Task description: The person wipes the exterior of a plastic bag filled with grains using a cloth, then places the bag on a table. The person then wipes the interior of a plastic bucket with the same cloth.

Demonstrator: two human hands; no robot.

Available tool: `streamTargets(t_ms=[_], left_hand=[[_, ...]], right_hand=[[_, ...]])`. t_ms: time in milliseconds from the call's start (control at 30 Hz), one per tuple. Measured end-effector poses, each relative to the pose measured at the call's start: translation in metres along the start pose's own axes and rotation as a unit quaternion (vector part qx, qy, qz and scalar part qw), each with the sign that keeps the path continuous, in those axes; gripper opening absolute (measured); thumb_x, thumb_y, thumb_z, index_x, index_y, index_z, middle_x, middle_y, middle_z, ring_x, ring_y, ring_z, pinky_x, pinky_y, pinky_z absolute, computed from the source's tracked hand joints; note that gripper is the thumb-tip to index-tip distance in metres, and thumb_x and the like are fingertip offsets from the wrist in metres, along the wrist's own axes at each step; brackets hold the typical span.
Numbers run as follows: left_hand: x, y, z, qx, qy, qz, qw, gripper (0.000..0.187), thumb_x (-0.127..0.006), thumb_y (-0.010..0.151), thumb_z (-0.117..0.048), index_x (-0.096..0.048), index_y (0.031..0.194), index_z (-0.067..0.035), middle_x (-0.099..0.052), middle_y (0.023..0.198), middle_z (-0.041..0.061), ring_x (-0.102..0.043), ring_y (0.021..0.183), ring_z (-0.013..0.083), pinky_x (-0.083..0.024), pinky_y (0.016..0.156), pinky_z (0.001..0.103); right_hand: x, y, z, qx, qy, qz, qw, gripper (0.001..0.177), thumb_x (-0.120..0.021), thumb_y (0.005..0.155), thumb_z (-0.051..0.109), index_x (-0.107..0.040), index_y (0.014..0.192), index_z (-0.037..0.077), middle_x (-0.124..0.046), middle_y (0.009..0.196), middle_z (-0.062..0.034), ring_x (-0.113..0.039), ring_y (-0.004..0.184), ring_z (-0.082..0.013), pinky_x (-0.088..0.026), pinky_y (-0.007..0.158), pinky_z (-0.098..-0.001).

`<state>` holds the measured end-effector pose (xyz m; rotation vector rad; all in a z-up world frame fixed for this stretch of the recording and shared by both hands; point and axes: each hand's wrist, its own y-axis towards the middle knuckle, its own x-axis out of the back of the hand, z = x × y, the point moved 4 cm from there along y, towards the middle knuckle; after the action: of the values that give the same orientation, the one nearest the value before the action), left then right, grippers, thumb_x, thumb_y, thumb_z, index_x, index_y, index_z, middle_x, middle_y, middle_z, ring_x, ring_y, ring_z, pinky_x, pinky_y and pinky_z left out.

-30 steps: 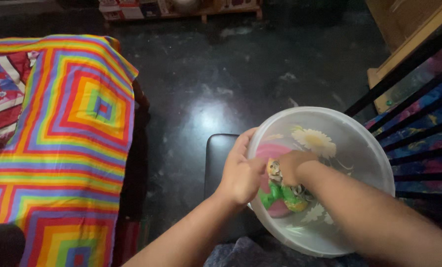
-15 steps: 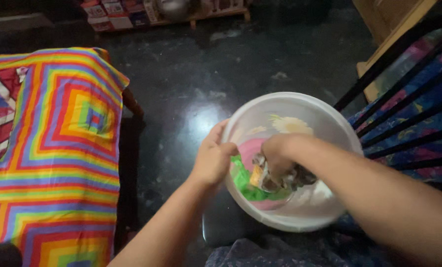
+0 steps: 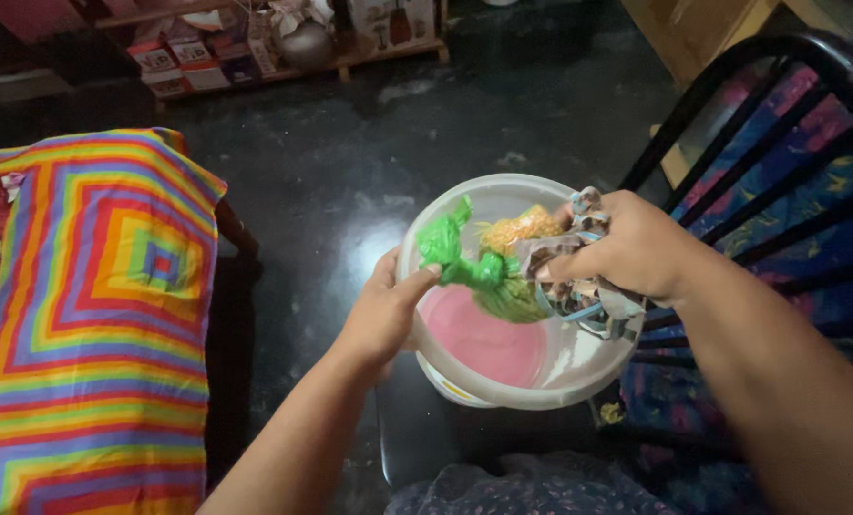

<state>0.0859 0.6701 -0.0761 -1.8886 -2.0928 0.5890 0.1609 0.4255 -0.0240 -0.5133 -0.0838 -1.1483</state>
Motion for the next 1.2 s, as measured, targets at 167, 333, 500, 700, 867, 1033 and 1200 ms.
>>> streamTargets(t_ms=[167, 333, 500, 700, 867, 1033, 1200], left_hand=[[-0.002, -0.015, -0.002, 0.026, 0.068, -0.044, 0.996, 0.066, -0.06, 0.081, -0.022, -0.045, 0.145, -0.018, -0.066, 0.12, 0.009, -0.068, 0.102, 0.0268, -0.059, 0.071, 0.047], [-0.008, -0.025, 0.0, 0.031, 0.046, -0.058, 0.997, 0.068, -0.057, 0.079, -0.016, -0.046, 0.146, -0.016, -0.068, 0.119, 0.015, -0.069, 0.097, 0.0317, -0.057, 0.065, 0.045], [0.0, -0.031, 0.011, 0.06, 0.064, -0.074, 0.993, 0.067, -0.062, 0.082, -0.028, -0.044, 0.146, -0.018, -0.062, 0.131, 0.011, -0.066, 0.104, 0.0276, -0.058, 0.07, 0.044], [0.012, -0.028, 0.019, -0.052, 0.094, -0.074, 0.991, 0.079, -0.068, 0.085, -0.035, -0.038, 0.153, -0.009, -0.053, 0.149, 0.018, -0.059, 0.129, 0.0275, -0.046, 0.107, 0.039], [0.028, -0.052, 0.0, -0.23, -0.025, -0.104, 0.967, 0.073, -0.053, 0.099, -0.044, -0.032, 0.157, -0.005, -0.041, 0.158, 0.019, -0.041, 0.147, 0.0259, -0.029, 0.118, 0.036], [0.017, -0.082, -0.004, -0.227, -0.02, -0.03, 0.973, 0.078, -0.046, 0.099, -0.056, -0.037, 0.153, -0.001, -0.049, 0.155, 0.017, -0.044, 0.145, 0.0267, -0.031, 0.118, 0.038], [0.019, -0.103, 0.003, -0.215, -0.183, 0.002, 0.959, 0.081, -0.038, 0.097, -0.063, -0.037, 0.154, -0.006, -0.048, 0.156, 0.015, -0.044, 0.146, 0.0261, -0.032, 0.119, 0.04]], right_hand=[[0.006, -0.014, -0.009, 0.031, 0.1, -0.059, 0.993, 0.04, -0.082, 0.068, -0.003, -0.067, 0.105, -0.002, -0.077, 0.088, -0.0139, -0.076, 0.075, -0.0209, -0.061, 0.069, -0.0349], [0.008, -0.025, -0.009, 0.071, 0.192, -0.055, 0.977, 0.03, -0.077, 0.074, -0.005, -0.07, 0.103, -0.005, -0.076, 0.092, -0.0157, -0.075, 0.078, -0.0222, -0.06, 0.07, -0.0354], [0.006, -0.037, -0.006, 0.118, 0.237, -0.064, 0.962, 0.026, -0.074, 0.077, -0.007, -0.068, 0.102, -0.004, -0.075, 0.094, -0.0134, -0.076, 0.083, -0.0215, -0.062, 0.074, -0.0353], [-0.006, -0.057, 0.013, 0.19, 0.179, -0.093, 0.961, 0.027, -0.076, 0.08, -0.004, -0.07, 0.107, -0.003, -0.076, 0.097, -0.0121, -0.074, 0.084, -0.0184, -0.059, 0.075, -0.031], [-0.034, -0.093, 0.042, 0.261, -0.08, -0.273, 0.923, 0.031, -0.083, 0.082, 0.006, -0.068, 0.109, -0.001, -0.077, 0.094, -0.008, -0.076, 0.08, -0.0146, -0.06, 0.073, -0.029], [-0.088, -0.113, 0.07, 0.419, -0.023, -0.243, 0.875, 0.036, -0.086, 0.086, 0.004, -0.067, 0.115, -0.001, -0.073, 0.107, -0.0103, -0.07, 0.097, -0.0137, -0.057, 0.088, -0.0274], [-0.113, -0.122, 0.074, 0.518, -0.013, -0.203, 0.831, 0.039, -0.084, 0.083, 0.019, -0.062, 0.109, 0.0, -0.068, 0.113, -0.0106, -0.069, 0.108, -0.0202, -0.056, 0.096, -0.0329]])
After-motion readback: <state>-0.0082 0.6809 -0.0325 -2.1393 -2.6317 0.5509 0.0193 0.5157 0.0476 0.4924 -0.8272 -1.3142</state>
